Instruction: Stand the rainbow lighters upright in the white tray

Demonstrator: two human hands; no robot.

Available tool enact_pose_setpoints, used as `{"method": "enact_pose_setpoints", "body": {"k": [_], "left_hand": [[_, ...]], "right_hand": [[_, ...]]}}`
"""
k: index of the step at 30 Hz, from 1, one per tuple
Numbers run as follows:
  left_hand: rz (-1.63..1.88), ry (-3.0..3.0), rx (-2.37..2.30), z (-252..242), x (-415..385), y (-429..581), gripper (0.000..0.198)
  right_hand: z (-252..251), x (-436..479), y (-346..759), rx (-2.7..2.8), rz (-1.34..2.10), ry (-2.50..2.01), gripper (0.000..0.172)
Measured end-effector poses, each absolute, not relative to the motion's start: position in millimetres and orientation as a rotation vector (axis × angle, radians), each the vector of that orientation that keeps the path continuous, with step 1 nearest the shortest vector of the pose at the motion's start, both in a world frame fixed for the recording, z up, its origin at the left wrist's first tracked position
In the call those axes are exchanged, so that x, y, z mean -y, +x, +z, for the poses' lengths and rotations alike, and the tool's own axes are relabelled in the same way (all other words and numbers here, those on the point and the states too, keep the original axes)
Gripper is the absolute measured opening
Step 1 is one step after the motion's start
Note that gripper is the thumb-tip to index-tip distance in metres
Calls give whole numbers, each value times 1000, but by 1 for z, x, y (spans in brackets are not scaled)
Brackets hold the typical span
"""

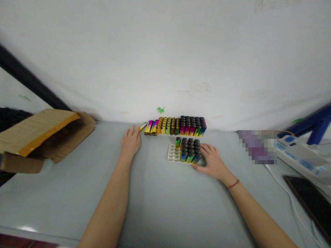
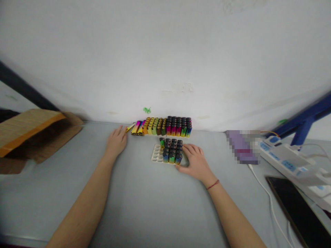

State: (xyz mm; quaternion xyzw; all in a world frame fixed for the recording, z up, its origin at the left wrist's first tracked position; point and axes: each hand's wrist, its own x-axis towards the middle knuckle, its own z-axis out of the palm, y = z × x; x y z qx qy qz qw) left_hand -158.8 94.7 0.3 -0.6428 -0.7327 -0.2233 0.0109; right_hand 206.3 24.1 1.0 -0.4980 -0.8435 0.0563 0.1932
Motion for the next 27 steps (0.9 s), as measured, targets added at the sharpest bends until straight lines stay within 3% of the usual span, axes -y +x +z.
{"method": "enact_pose_setpoints", "body": {"k": [7,20,27], "left_hand": [[-641,-1908,2423,17,-86,-155,45],[-426,-2056,2490,28,-77,-148,62],[-384,-2388,2417,33,-77,-160,30]], "right_hand": [[2,-24,206,2359,162,-1403,62],[3,-24,205,2363,173,-1405,64],[2,-24,205,2353,178,-1405,61]]}}
